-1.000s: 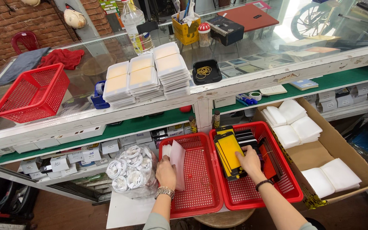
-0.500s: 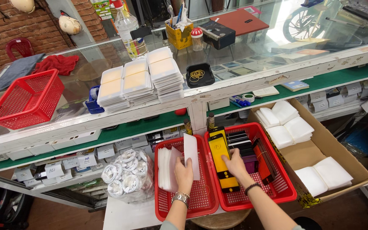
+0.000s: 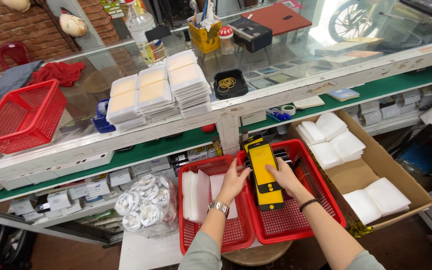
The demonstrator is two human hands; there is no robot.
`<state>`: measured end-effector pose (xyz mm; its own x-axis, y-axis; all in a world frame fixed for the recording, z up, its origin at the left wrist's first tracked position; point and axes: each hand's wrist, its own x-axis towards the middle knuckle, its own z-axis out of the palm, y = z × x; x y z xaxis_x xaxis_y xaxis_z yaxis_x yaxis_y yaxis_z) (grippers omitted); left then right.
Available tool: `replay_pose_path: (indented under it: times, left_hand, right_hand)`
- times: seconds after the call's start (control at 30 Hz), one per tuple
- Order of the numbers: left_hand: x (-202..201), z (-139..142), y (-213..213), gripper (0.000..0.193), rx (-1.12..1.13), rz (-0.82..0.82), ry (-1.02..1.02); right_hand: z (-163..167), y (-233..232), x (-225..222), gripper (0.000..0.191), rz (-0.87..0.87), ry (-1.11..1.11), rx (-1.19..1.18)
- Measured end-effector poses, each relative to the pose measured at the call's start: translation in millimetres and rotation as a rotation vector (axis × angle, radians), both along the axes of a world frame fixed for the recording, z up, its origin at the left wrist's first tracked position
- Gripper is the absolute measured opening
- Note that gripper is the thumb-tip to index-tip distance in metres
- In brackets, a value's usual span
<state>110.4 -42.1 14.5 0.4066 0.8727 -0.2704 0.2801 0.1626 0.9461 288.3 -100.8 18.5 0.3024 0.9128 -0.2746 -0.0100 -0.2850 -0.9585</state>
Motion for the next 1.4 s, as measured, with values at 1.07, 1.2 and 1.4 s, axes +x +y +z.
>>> replay_pose_path:
  times: [1.07,1.2,1.4]
  left_hand:
    - [35,0,-2,0.047,0.382,-0.008,0.084]
    - [34,2,3,0.052,0.426,0.000,-0.017]
    - [44,-7,-12,0.052,0.441,0.031,0.005]
  right_hand:
    - [6,-14,-8,0.034,0.092,-0.420,0.100]
    - [14,-14,-5,0.039,0.062,-0.382,0.215]
    - [-2,-19,-19,0.061,0.031,-0.412,0.210]
